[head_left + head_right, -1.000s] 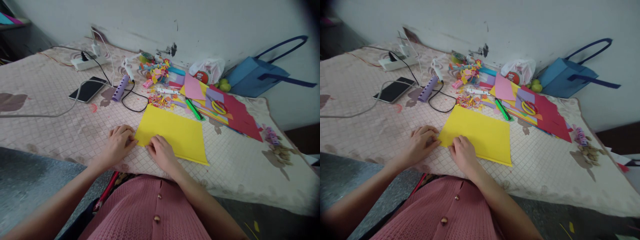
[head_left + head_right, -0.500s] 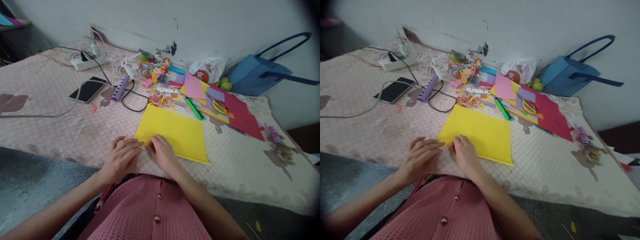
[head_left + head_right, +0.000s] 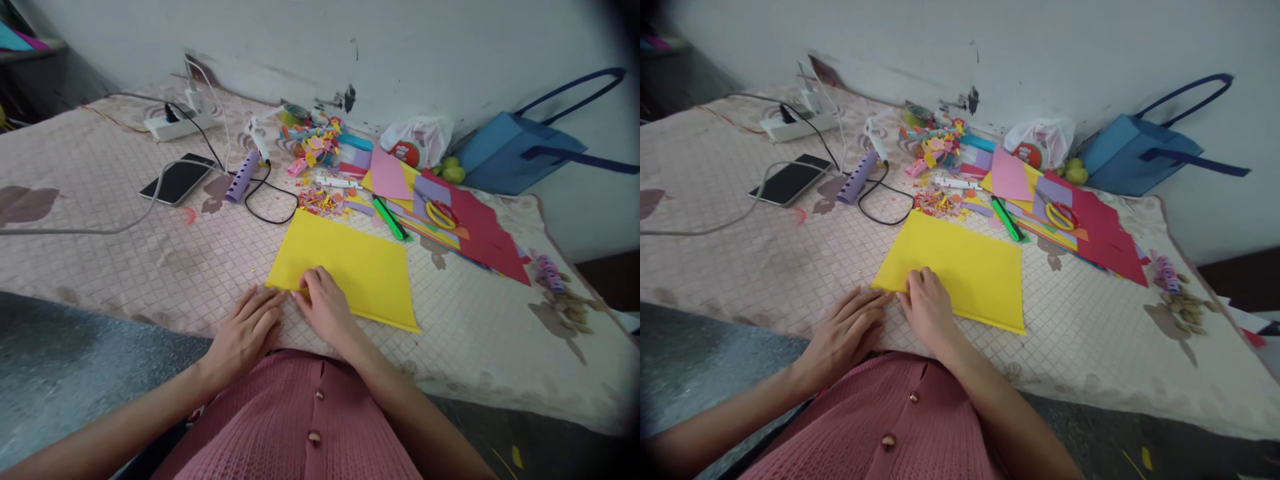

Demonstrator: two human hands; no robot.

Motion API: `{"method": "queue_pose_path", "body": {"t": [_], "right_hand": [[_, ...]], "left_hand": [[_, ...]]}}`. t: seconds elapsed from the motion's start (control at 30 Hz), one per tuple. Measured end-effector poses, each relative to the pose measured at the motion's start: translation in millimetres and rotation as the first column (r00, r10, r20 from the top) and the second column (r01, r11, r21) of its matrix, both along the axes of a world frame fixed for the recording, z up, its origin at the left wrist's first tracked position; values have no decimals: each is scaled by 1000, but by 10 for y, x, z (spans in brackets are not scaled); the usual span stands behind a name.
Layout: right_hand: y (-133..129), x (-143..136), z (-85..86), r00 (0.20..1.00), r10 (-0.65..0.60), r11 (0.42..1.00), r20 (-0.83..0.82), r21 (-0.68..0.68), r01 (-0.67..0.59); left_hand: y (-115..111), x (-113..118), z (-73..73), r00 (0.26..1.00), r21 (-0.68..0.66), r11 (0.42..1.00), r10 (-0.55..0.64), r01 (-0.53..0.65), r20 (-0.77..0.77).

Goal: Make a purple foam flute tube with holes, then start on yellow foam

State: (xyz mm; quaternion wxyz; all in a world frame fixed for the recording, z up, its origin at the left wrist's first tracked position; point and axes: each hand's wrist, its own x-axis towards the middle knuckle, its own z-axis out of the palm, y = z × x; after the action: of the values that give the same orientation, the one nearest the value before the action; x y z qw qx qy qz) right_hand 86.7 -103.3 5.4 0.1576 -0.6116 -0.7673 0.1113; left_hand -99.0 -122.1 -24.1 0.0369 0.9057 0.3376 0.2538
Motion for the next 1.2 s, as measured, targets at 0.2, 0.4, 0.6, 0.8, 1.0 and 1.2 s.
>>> {"method": "queue_pose_path", "body": {"t": [0.2, 0.4, 0.6, 0.8, 1.0, 1.2], "right_hand": [[3, 1, 1, 998, -7, 999, 70, 38, 4], [-11, 61, -39, 1000, -15, 998, 27, 54, 14], [-60, 237, -58, 1000, -25, 999, -6, 42, 25], [-115, 410, -36, 998, -21, 1000, -67, 10, 22], [-112, 556, 30, 953, 31, 999, -301, -20, -39], [-454, 488, -4, 978, 147, 953, -149, 285, -100]], "left_hand": [[-21, 3, -12, 1000, -16, 1000, 7, -7, 4], [-24, -22, -12, 999, -9, 999, 43, -43, -30], [-22, -2, -8, 998, 6, 998, 57, -56, -38], [-27, 5, 0, 998, -15, 998, 57, -58, -32], [-33, -6, 27, 997, -6, 1000, 29, -30, -73], [-38, -8, 3, 994, -6, 1000, 29, -29, -109]]}}
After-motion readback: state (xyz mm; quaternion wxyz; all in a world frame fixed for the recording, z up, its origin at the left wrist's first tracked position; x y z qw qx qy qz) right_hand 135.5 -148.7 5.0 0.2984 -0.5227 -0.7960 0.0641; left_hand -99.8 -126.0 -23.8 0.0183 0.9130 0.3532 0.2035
